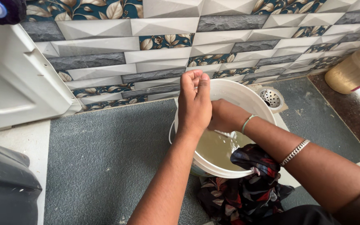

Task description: The person scrubs a white plastic appliance part, likely a filter or vent, using a dark patterned cloth. They repeatedly dip the part into a white bucket of water and wipe its surfaces to remove residue.

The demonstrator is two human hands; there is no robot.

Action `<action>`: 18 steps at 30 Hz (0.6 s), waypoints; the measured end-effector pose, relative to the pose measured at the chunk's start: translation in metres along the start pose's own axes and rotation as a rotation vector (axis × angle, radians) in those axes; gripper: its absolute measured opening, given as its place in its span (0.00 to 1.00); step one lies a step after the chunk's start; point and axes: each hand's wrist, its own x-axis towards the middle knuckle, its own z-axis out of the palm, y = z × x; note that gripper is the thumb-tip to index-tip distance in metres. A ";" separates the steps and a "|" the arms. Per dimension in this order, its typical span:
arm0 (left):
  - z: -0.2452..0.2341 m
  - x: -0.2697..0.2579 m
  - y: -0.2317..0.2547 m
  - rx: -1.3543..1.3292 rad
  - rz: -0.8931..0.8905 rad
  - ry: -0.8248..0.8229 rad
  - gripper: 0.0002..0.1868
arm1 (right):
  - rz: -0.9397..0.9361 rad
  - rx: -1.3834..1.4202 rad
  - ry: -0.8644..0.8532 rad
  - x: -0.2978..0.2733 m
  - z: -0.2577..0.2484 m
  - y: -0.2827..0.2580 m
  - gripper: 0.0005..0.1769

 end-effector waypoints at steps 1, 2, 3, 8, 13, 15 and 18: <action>-0.001 0.001 0.000 -0.021 -0.010 -0.008 0.19 | 0.023 0.023 -0.030 -0.002 0.000 -0.001 0.19; -0.001 0.001 0.000 -0.042 -0.020 -0.015 0.19 | 0.047 0.046 -0.059 -0.004 0.000 -0.001 0.19; -0.001 0.000 0.000 -0.064 -0.032 -0.024 0.19 | 0.088 0.011 -0.065 -0.004 -0.001 -0.002 0.17; 0.003 0.002 -0.004 -0.193 -0.075 -0.048 0.19 | 0.144 0.011 -0.160 -0.005 -0.001 -0.004 0.14; 0.004 0.002 -0.008 -0.213 -0.071 -0.063 0.19 | 0.153 -0.073 -0.243 -0.006 -0.008 -0.009 0.16; 0.004 0.002 -0.008 -0.237 -0.059 -0.061 0.19 | 0.138 -0.034 -0.231 -0.009 -0.018 -0.010 0.17; 0.003 0.002 -0.005 -0.190 -0.024 -0.052 0.19 | 0.075 0.192 -0.054 -0.019 -0.043 -0.008 0.20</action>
